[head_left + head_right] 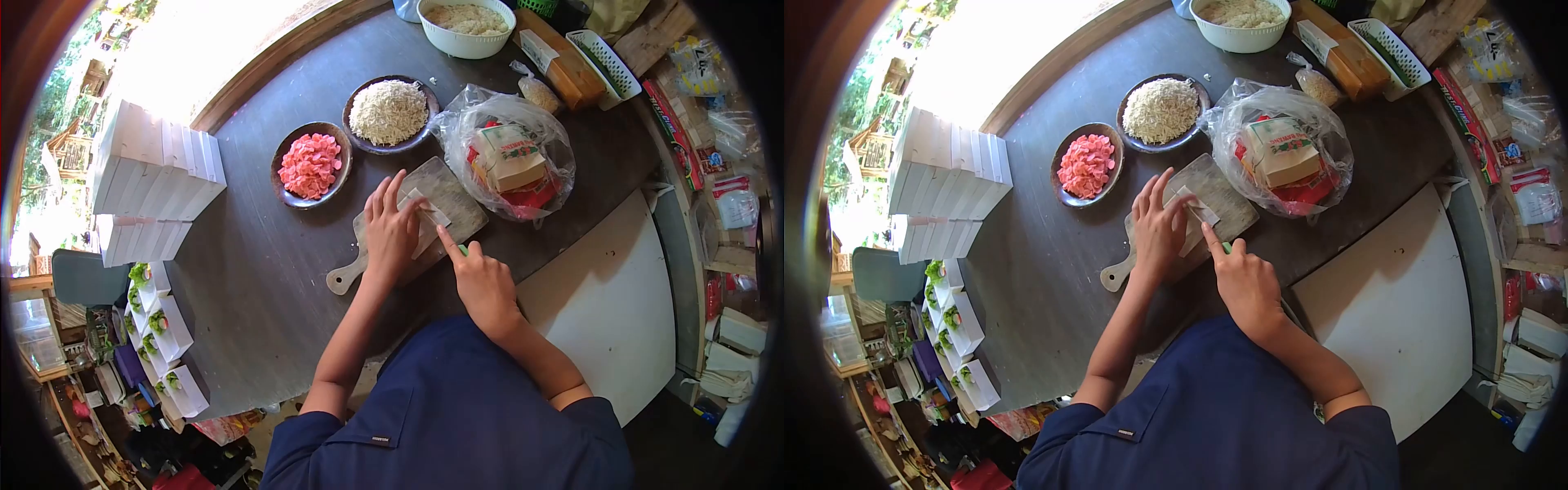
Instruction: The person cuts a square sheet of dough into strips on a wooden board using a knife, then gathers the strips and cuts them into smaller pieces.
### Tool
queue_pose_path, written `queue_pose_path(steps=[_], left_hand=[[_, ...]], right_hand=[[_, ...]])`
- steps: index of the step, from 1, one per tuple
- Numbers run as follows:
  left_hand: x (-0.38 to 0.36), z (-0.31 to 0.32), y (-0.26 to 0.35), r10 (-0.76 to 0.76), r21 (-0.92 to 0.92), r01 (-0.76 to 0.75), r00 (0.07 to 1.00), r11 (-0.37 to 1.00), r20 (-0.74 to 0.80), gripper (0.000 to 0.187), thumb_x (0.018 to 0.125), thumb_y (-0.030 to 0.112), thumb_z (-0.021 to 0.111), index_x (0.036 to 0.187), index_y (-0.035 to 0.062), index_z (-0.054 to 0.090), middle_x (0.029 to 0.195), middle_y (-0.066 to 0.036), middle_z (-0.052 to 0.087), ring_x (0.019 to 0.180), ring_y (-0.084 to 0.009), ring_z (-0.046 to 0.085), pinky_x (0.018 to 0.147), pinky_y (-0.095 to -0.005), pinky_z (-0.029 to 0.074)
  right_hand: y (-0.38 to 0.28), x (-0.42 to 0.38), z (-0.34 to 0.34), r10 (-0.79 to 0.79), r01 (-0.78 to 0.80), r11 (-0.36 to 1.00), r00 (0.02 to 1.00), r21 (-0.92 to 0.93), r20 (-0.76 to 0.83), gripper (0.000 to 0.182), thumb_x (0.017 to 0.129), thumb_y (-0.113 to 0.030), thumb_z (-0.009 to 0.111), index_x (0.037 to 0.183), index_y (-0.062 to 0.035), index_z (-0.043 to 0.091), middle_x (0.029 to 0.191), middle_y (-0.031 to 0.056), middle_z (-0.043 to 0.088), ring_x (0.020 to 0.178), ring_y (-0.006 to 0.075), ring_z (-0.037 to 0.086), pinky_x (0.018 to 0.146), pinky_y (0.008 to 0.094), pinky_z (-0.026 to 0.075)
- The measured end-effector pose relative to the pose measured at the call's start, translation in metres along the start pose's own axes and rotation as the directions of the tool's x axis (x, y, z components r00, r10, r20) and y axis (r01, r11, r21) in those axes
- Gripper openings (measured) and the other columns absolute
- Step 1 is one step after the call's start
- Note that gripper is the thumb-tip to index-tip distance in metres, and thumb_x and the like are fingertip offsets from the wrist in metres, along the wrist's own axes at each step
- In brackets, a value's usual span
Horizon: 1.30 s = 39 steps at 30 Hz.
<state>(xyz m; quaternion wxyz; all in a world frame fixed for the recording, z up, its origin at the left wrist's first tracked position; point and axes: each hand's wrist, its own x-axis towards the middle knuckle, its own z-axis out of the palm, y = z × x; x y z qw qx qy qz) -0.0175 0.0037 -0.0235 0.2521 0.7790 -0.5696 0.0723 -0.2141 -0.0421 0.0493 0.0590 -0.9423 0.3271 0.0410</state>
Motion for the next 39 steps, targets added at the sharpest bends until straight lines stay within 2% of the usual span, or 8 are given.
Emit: queue_pose_path(steps=[1, 3, 7, 10, 31, 37, 39], left_hand=[[-0.001, 0.001, -0.003, -0.006, 0.004, 0.006, 1.000, 1.000, 0.000, 0.023, 0.095, 0.014, 0.074, 0.118, 0.0160, 0.080, 0.161, -0.012, 0.054, 0.147, -0.0361, 0.050, 0.121, -0.0515, 0.039], [0.002, 0.002, -0.009, -0.049, -0.079, 0.053, 0.997, 0.995, 0.051, 0.026, 0.094, 0.014, 0.075, 0.117, 0.0253, 0.082, 0.164, -0.009, 0.052, 0.154, -0.0373, 0.043, 0.126, -0.0561, 0.033], [0.000, 0.003, -0.009, -0.069, -0.063, 0.072, 0.996, 0.995, 0.047, 0.026, 0.095, 0.015, 0.075, 0.116, 0.0268, 0.083, 0.166, -0.010, 0.051, 0.158, -0.0386, 0.039, 0.130, -0.0566, 0.028], [0.002, 0.003, -0.012, -0.082, -0.086, 0.087, 0.995, 0.992, 0.063, 0.024, 0.095, 0.020, 0.076, 0.116, 0.0306, 0.082, 0.170, -0.014, 0.046, 0.162, -0.0421, 0.032, 0.133, -0.0608, 0.020], [0.000, 0.006, -0.014, -0.076, -0.063, 0.079, 0.996, 0.995, 0.055, 0.021, 0.096, 0.024, 0.076, 0.115, 0.0303, 0.082, 0.171, -0.014, 0.044, 0.162, -0.0433, 0.031, 0.133, -0.0631, 0.019], [-0.001, 0.008, -0.014, -0.077, -0.067, 0.079, 0.997, 0.995, 0.028, 0.021, 0.096, 0.024, 0.077, 0.115, 0.0303, 0.082, 0.169, -0.015, 0.047, 0.161, -0.0434, 0.033, 0.133, -0.0629, 0.020], [0.000, 0.008, -0.014, -0.081, -0.071, 0.083, 0.996, 0.994, 0.029, 0.022, 0.096, 0.023, 0.077, 0.117, 0.0303, 0.082, 0.169, -0.013, 0.047, 0.161, -0.0431, 0.033, 0.133, -0.0626, 0.022]], right_hand=[[0.000, -0.001, 0.000, -0.007, 0.007, 1.000, 1.000, 0.002, 0.002, 0.069, 0.102, -0.010, 0.058, 0.168, -0.0273, 0.047, 0.095, 0.0091, 0.065, 0.072, 0.0221, 0.078, 0.065, 0.0359, 0.066], [0.000, 0.000, -0.001, -0.005, 0.005, 1.000, 1.000, 0.001, 0.001, 0.069, 0.102, -0.010, 0.058, 0.168, -0.0272, 0.046, 0.095, 0.0092, 0.065, 0.072, 0.0219, 0.078, 0.065, 0.0355, 0.066], [0.000, -0.002, 0.002, 0.001, -0.001, 1.000, 1.000, 0.001, 0.001, 0.069, 0.101, -0.010, 0.059, 0.168, -0.0270, 0.047, 0.095, 0.0091, 0.065, 0.072, 0.0220, 0.077, 0.065, 0.0358, 0.066], [-0.001, -0.003, 0.001, -0.005, 0.005, 1.000, 1.000, -0.003, -0.009, 0.070, 0.101, -0.010, 0.059, 0.168, -0.0273, 0.047, 0.094, 0.0088, 0.064, 0.071, 0.0219, 0.077, 0.065, 0.0359, 0.066], [0.017, -0.034, -0.005, 0.004, -0.003, 1.000, 1.000, -0.025, 0.030, 0.074, 0.098, -0.007, 0.062, 0.168, -0.0272, 0.047, 0.088, 0.0070, 0.060, 0.067, 0.0208, 0.075, 0.062, 0.0363, 0.064], [0.028, -0.056, -0.008, 0.012, -0.013, 0.999, 0.999, 0.036, 0.031, 0.076, 0.097, -0.004, 0.061, 0.168, -0.0271, 0.047, 0.088, 0.0089, 0.060, 0.068, 0.0256, 0.074, 0.063, 0.0405, 0.064], [0.033, -0.065, -0.013, 0.041, -0.048, 0.996, 0.995, 0.073, 0.090, 0.076, 0.097, -0.002, 0.060, 0.167, -0.0284, 0.048, 0.089, 0.0097, 0.061, 0.068, 0.0279, 0.074, 0.063, 0.0428, 0.063]])
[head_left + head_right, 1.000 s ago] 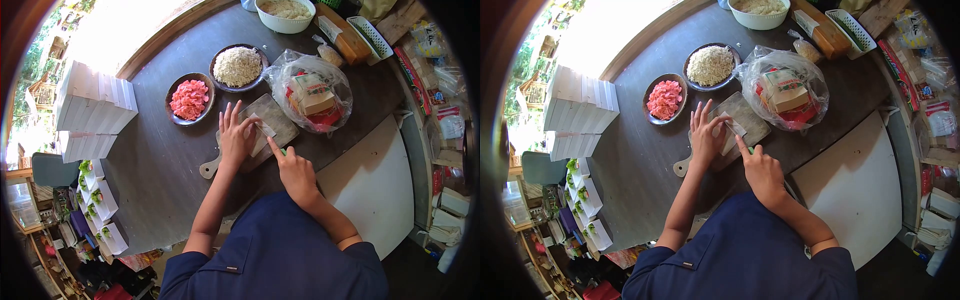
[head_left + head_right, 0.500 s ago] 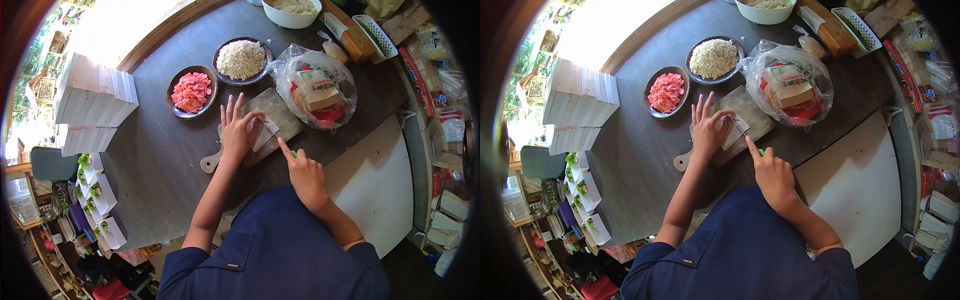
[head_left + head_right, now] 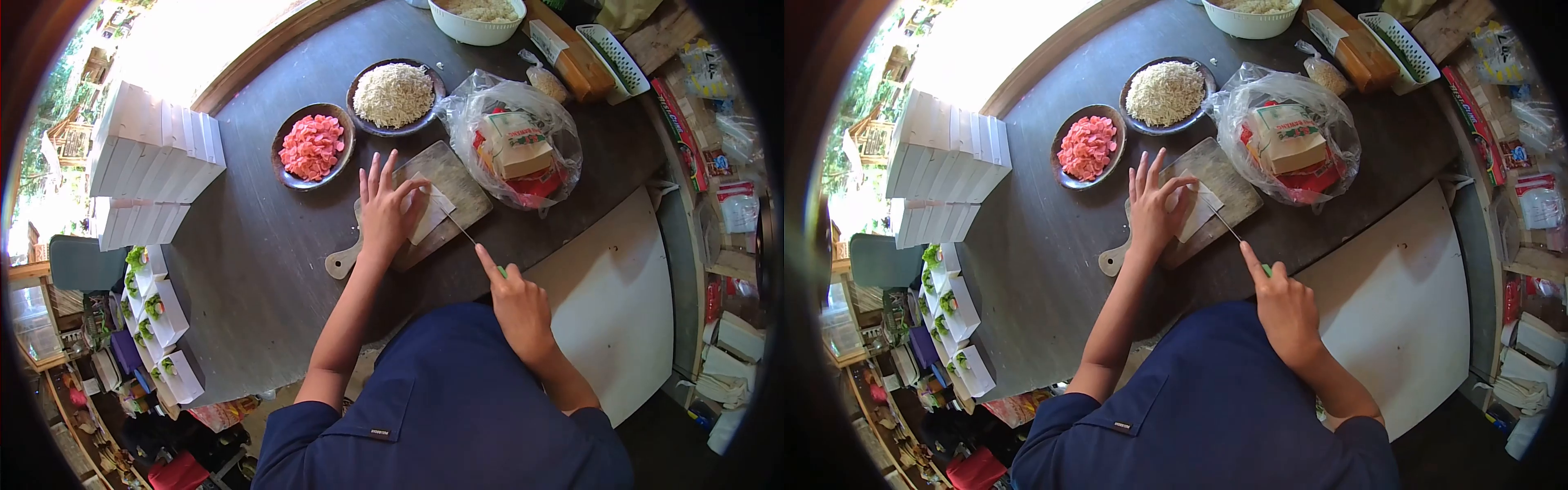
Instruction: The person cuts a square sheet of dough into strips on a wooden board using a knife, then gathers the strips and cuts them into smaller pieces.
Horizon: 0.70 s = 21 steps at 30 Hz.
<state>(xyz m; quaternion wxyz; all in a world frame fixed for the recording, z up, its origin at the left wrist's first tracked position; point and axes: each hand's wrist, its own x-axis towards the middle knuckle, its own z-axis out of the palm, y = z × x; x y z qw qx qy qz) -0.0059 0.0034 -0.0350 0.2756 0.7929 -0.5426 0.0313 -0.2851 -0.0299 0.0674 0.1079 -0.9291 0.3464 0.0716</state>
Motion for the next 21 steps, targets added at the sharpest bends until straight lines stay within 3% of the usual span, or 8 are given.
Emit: queue_pose_path(steps=[7, 11, 17, 19, 20, 21], left_hand=[[0.002, -0.003, -0.008, -0.033, -0.177, 0.032, 0.999, 0.984, -0.003, 0.030, 0.097, 0.022, 0.077, 0.127, 0.0205, 0.078, 0.166, -0.014, 0.050, 0.160, -0.0444, 0.035, 0.132, -0.0617, 0.023], [0.002, 0.007, -0.018, -0.009, -0.130, 0.006, 1.000, 0.991, -0.019, 0.029, 0.098, 0.023, 0.078, 0.127, 0.0154, 0.076, 0.164, -0.015, 0.051, 0.159, -0.0443, 0.035, 0.132, -0.0618, 0.025], [0.021, 0.003, -0.004, -0.027, -0.155, 0.027, 1.000, 0.988, -0.001, 0.016, 0.095, 0.020, 0.081, 0.108, 0.0110, 0.077, 0.160, -0.013, 0.055, 0.157, -0.0442, 0.038, 0.129, -0.0586, 0.031], [0.028, 0.004, -0.001, -0.023, -0.215, 0.012, 0.999, 0.977, -0.049, 0.013, 0.092, 0.017, 0.083, 0.102, 0.0099, 0.078, 0.144, -0.012, 0.066, 0.144, -0.0387, 0.053, 0.120, -0.0530, 0.041], [0.029, 0.004, 0.000, -0.027, -0.213, 0.016, 0.998, 0.977, -0.050, 0.013, 0.092, 0.017, 0.083, 0.102, 0.0099, 0.078, 0.144, -0.012, 0.066, 0.144, -0.0387, 0.053, 0.120, -0.0530, 0.041], [0.030, 0.005, 0.003, -0.076, -0.247, 0.063, 0.996, 0.967, -0.045, 0.013, 0.091, 0.016, 0.084, 0.101, 0.0093, 0.078, 0.131, -0.010, 0.071, 0.133, -0.0345, 0.059, 0.115, -0.0505, 0.044]], right_hand=[[0.007, -0.001, 0.000, 0.047, -0.039, 0.992, 0.997, 0.122, -0.056, 0.070, 0.099, -0.009, 0.066, 0.164, -0.0330, 0.052, 0.088, 0.0098, 0.060, 0.069, 0.0304, 0.074, 0.062, 0.0462, 0.062], [0.001, 0.009, 0.016, 0.048, -0.023, 0.983, 0.990, 0.181, -0.135, 0.065, 0.100, -0.013, 0.070, 0.161, -0.0340, 0.056, 0.086, 0.0091, 0.060, 0.069, 0.0305, 0.073, 0.061, 0.0465, 0.062], [-0.001, 0.019, 0.019, 0.054, -0.016, 0.978, 0.982, 0.207, -0.179, 0.063, 0.101, -0.013, 0.069, 0.159, -0.0342, 0.058, 0.084, 0.0090, 0.059, 0.070, 0.0304, 0.073, 0.060, 0.0460, 0.061], [0.001, 0.019, 0.020, 0.042, 0.000, 0.975, 0.982, 0.223, -0.184, 0.064, 0.101, -0.012, 0.070, 0.159, -0.0346, 0.058, 0.083, 0.0090, 0.059, 0.070, 0.0303, 0.074, 0.059, 0.0460, 0.061], [0.002, 0.019, 0.020, 0.034, 0.005, 0.976, 0.983, 0.218, -0.178, 0.064, 0.101, -0.012, 0.070, 0.159, -0.0347, 0.057, 0.083, 0.0090, 0.059, 0.070, 0.0303, 0.073, 0.059, 0.0462, 0.061], [0.002, 0.019, 0.021, 0.028, 0.010, 0.977, 0.985, 0.214, -0.172, 0.064, 0.101, -0.012, 0.070, 0.159, -0.0348, 0.057, 0.084, 0.0091, 0.059, 0.070, 0.0304, 0.073, 0.059, 0.0463, 0.060]])
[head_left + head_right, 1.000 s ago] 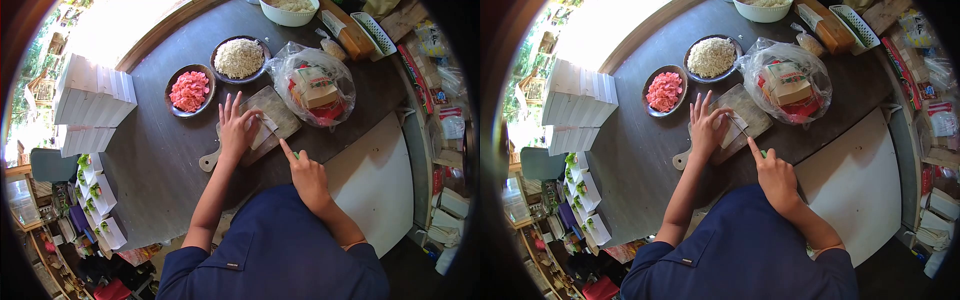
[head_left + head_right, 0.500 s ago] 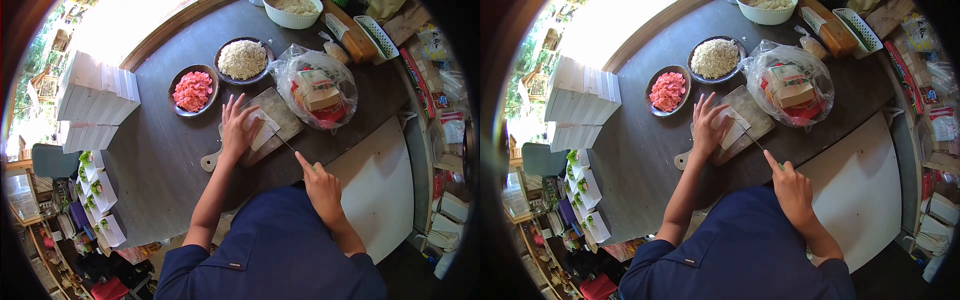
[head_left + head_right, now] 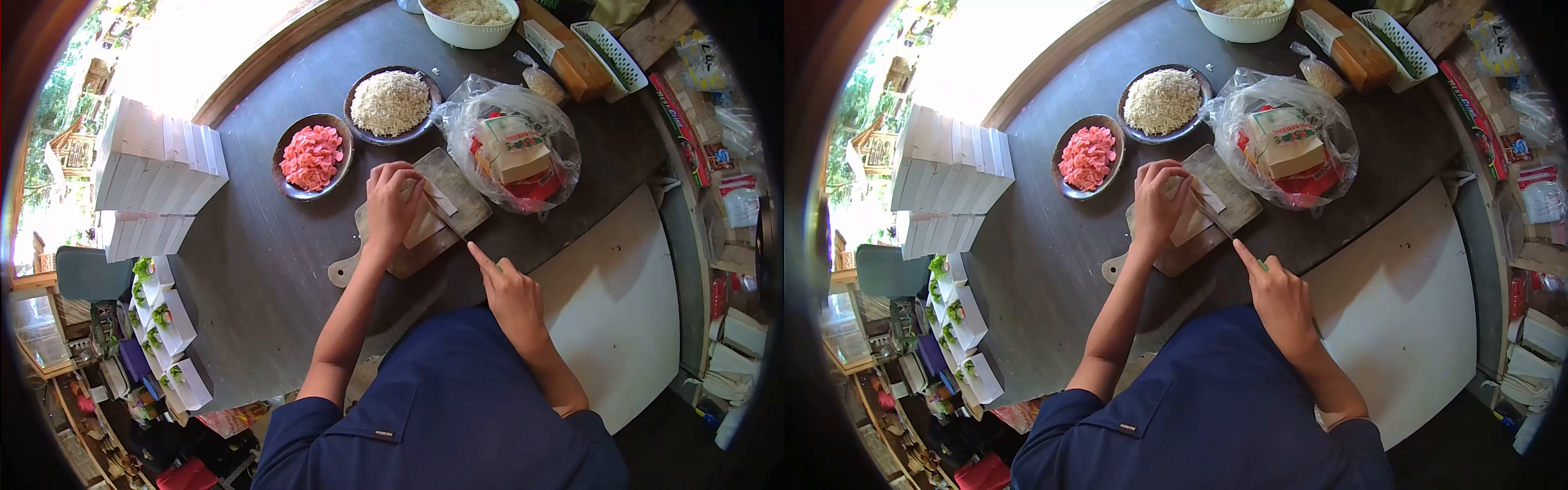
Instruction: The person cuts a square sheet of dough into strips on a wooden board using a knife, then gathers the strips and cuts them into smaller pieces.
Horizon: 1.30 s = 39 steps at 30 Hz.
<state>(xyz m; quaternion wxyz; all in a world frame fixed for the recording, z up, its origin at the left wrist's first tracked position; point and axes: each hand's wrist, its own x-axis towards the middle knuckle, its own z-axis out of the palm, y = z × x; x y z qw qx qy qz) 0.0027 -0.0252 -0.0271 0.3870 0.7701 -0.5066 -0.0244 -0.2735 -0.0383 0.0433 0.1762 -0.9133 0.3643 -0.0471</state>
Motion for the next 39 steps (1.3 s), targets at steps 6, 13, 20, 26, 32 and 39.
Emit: queue_pose_path(steps=[6, 13, 20, 26, 32, 39], left_hand=[[0.006, 0.000, 0.010, -0.159, -0.132, 0.164, 0.986, 0.977, 0.050, 0.018, 0.091, 0.012, 0.084, 0.105, 0.0047, 0.078, 0.094, -0.008, 0.077, 0.094, -0.0252, 0.070, 0.090, -0.0427, 0.055], [0.021, -0.010, 0.000, -0.233, -0.364, 0.272, 0.961, 0.891, 0.146, 0.026, 0.091, 0.013, 0.086, 0.112, 0.0005, 0.078, 0.099, -0.007, 0.082, 0.086, -0.0120, 0.075, 0.077, -0.0294, 0.058], [0.037, 0.000, -0.002, -0.195, -0.348, 0.248, 0.964, 0.904, 0.180, 0.021, 0.093, 0.011, 0.085, 0.109, -0.0002, 0.080, 0.098, -0.008, 0.082, 0.088, -0.0133, 0.077, 0.077, -0.0305, 0.060], [0.023, -0.003, -0.004, -0.172, -0.298, 0.174, 0.985, 0.939, 0.033, 0.024, 0.093, 0.009, 0.083, 0.115, -0.0002, 0.080, 0.105, -0.013, 0.081, 0.093, -0.0225, 0.079, 0.081, -0.0350, 0.062], [-0.037, -0.055, 0.005, 0.019, 0.181, -0.081, 0.947, 0.980, 0.320, 0.099, 0.074, 0.046, 0.096, 0.159, 0.0167, 0.054, 0.164, -0.011, 0.052, 0.150, -0.0350, 0.049, 0.125, -0.0502, 0.040], [-0.066, -0.028, 0.008, 0.050, 0.264, -0.095, 0.984, 0.960, 0.170, 0.077, 0.080, 0.048, 0.092, 0.145, 0.0148, 0.067, 0.160, -0.010, 0.056, 0.145, -0.0346, 0.053, 0.123, -0.0509, 0.041]], right_hand=[[-0.002, 0.004, 0.004, -0.060, 0.055, 0.997, 0.992, -0.045, -0.110, 0.063, 0.099, -0.011, 0.070, 0.156, -0.0366, 0.061, 0.090, 0.0058, 0.057, 0.073, 0.0252, 0.070, 0.061, 0.0413, 0.061], [0.001, 0.007, 0.018, -0.121, 0.111, 0.987, 0.990, -0.119, -0.077, 0.060, 0.098, -0.011, 0.071, 0.152, -0.0378, 0.066, 0.093, 0.0054, 0.057, 0.078, 0.0250, 0.068, 0.065, 0.0422, 0.060], [0.002, 0.010, 0.014, -0.117, 0.116, 0.993, 0.992, -0.013, -0.054, 0.059, 0.099, -0.012, 0.071, 0.152, -0.0368, 0.066, 0.092, 0.0070, 0.055, 0.078, 0.0272, 0.068, 0.066, 0.0448, 0.060], [0.008, 0.009, 0.010, -0.095, 0.104, 0.990, 0.992, 0.100, -0.084, 0.055, 0.101, -0.012, 0.070, 0.151, -0.0338, 0.067, 0.090, 0.0081, 0.059, 0.077, 0.0307, 0.069, 0.067, 0.0473, 0.058], [0.012, 0.015, 0.006, 0.067, -0.050, 0.949, 0.997, 0.312, -0.043, 0.052, 0.105, -0.016, 0.068, 0.154, -0.0298, 0.063, 0.086, 0.0117, 0.062, 0.077, 0.0366, 0.070, 0.070, 0.0500, 0.059], [0.010, 0.036, 0.005, 0.042, -0.030, 0.951, 0.999, 0.309, -0.032, 0.049, 0.107, -0.017, 0.065, 0.155, -0.0265, 0.062, 0.089, 0.0122, 0.065, 0.079, 0.0392, 0.070, 0.072, 0.0514, 0.059]])
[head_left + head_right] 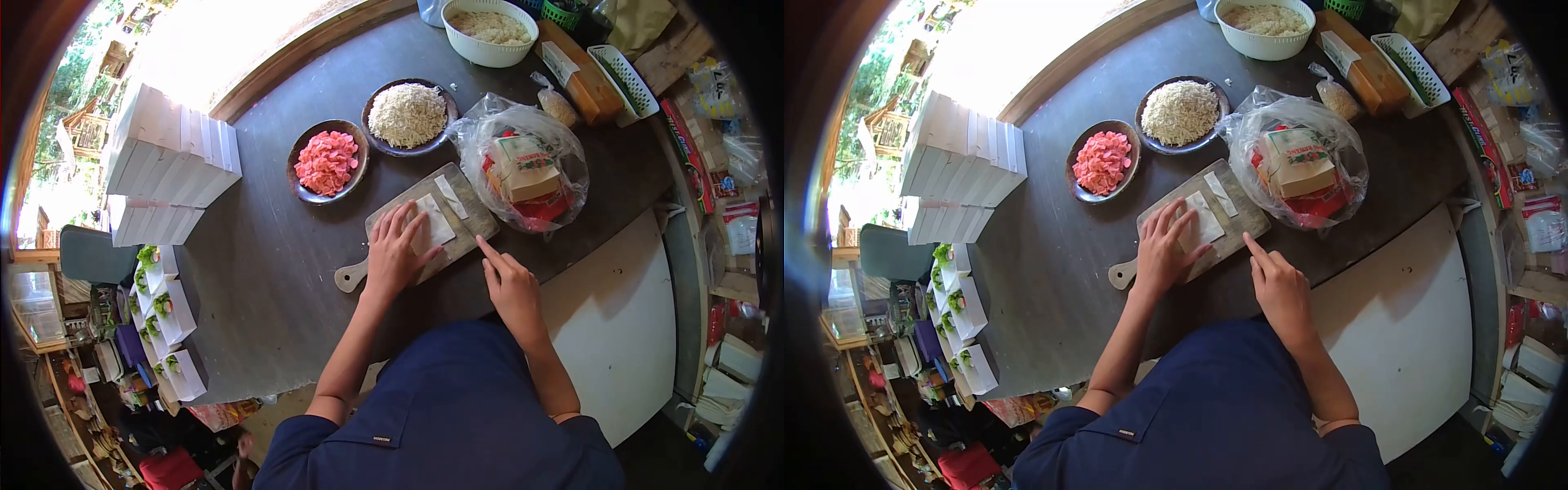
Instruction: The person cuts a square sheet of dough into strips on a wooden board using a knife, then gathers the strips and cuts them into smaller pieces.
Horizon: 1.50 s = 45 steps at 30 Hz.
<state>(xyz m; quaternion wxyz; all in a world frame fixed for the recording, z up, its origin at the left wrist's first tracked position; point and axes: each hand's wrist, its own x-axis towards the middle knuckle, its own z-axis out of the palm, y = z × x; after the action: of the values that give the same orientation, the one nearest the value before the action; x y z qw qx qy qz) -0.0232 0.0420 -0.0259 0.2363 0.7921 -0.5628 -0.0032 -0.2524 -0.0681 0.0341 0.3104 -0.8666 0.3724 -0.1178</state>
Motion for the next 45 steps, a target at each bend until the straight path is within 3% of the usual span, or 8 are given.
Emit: queue_pose_path(steps=[4, 9, 12, 22, 24, 31, 40, 45], left_hand=[[0.007, 0.006, 0.015, -0.044, 0.036, 0.047, 0.996, 0.998, -0.078, 0.075, 0.081, 0.051, 0.090, 0.141, 0.0110, 0.069, 0.156, -0.013, 0.058, 0.141, -0.0340, 0.055, 0.120, -0.0489, 0.042], [0.010, 0.015, 0.017, -0.062, 0.031, 0.066, 0.993, 0.997, -0.102, 0.067, 0.090, 0.044, 0.085, 0.141, 0.0050, 0.068, 0.147, -0.013, 0.061, 0.135, -0.0344, 0.057, 0.113, -0.0486, 0.045], [0.013, 0.008, 0.018, -0.039, 0.050, 0.042, 0.998, 0.998, -0.055, 0.066, 0.092, 0.039, 0.082, 0.142, 0.0007, 0.065, 0.145, -0.014, 0.061, 0.134, -0.0331, 0.058, 0.111, -0.0460, 0.045], [0.015, 0.006, 0.015, -0.051, 0.008, 0.052, 0.998, 0.999, -0.047, 0.064, 0.093, 0.035, 0.079, 0.144, -0.0002, 0.064, 0.144, -0.013, 0.060, 0.132, -0.0342, 0.057, 0.111, -0.0465, 0.045], [0.014, 0.008, 0.013, -0.046, 0.000, 0.046, 0.997, 0.999, -0.069, 0.061, 0.092, 0.034, 0.081, 0.143, 0.0021, 0.066, 0.143, -0.013, 0.061, 0.132, -0.0356, 0.057, 0.112, -0.0496, 0.045], [0.013, 0.008, 0.014, -0.060, -0.012, 0.059, 0.994, 0.998, -0.088, 0.060, 0.092, 0.032, 0.081, 0.141, 0.0021, 0.067, 0.144, -0.012, 0.061, 0.131, -0.0349, 0.057, 0.111, -0.0488, 0.046], [0.012, 0.006, 0.015, -0.050, 0.007, 0.051, 0.997, 0.999, -0.052, 0.065, 0.093, 0.035, 0.079, 0.146, 0.0005, 0.063, 0.147, -0.013, 0.059, 0.133, -0.0354, 0.056, 0.114, -0.0469, 0.044], [0.013, 0.009, 0.012, -0.096, -0.083, 0.090, 0.993, 0.992, -0.072, 0.055, 0.096, 0.024, 0.075, 0.145, 0.0025, 0.063, 0.148, -0.013, 0.059, 0.134, -0.0363, 0.055, 0.113, -0.0470, 0.044]], right_hand=[[0.001, 0.009, 0.003, -0.020, 0.018, 0.999, 0.998, -0.051, -0.053, 0.048, 0.107, -0.017, 0.065, 0.155, -0.0263, 0.063, 0.094, 0.0111, 0.066, 0.080, 0.0384, 0.072, 0.071, 0.0519, 0.059], [-0.019, 0.006, 0.008, -0.053, 0.060, 0.990, 0.997, -0.128, 0.055, 0.056, 0.105, -0.015, 0.065, 0.159, -0.0271, 0.057, 0.106, 0.0122, 0.065, 0.082, 0.0375, 0.075, 0.072, 0.0511, 0.062], [-0.024, 0.005, 0.017, -0.060, 0.076, 0.974, 0.995, -0.212, 0.082, 0.061, 0.104, -0.015, 0.065, 0.162, -0.0266, 0.053, 0.105, 0.0137, 0.064, 0.082, 0.0365, 0.076, 0.073, 0.0502, 0.064], [-0.033, 0.011, 0.017, -0.033, 0.061, 0.961, 0.994, -0.270, 0.105, 0.061, 0.105, -0.015, 0.063, 0.163, -0.0284, 0.052, 0.099, 0.0150, 0.063, 0.076, 0.0386, 0.075, 0.069, 0.0520, 0.063], [-0.035, 0.011, 0.013, -0.029, 0.081, 0.940, 0.987, -0.333, 0.158, 0.067, 0.102, -0.019, 0.069, 0.166, -0.0293, 0.049, 0.100, 0.0126, 0.063, 0.079, 0.0332, 0.077, 0.070, 0.0457, 0.065], [-0.036, 0.013, 0.016, -0.051, 0.104, 0.911, 0.989, -0.400, 0.141, 0.071, 0.102, -0.022, 0.071, 0.167, -0.0329, 0.046, 0.099, 0.0111, 0.062, 0.077, 0.0297, 0.077, 0.068, 0.0431, 0.065], [-0.038, 0.019, 0.012, -0.051, 0.160, 0.838, 0.975, -0.521, 0.217, 0.073, 0.103, -0.010, 0.057, 0.170, -0.0340, 0.041, 0.088, 0.0100, 0.065, 0.070, 0.0284, 0.077, 0.064, 0.0424, 0.065], [-0.048, 0.023, 0.005, -0.060, 0.195, 0.792, 0.968, -0.578, 0.244, 0.073, 0.101, -0.009, 0.056, 0.170, -0.0292, 0.042, 0.086, 0.0097, 0.068, 0.071, 0.0274, 0.078, 0.066, 0.0399, 0.065]])
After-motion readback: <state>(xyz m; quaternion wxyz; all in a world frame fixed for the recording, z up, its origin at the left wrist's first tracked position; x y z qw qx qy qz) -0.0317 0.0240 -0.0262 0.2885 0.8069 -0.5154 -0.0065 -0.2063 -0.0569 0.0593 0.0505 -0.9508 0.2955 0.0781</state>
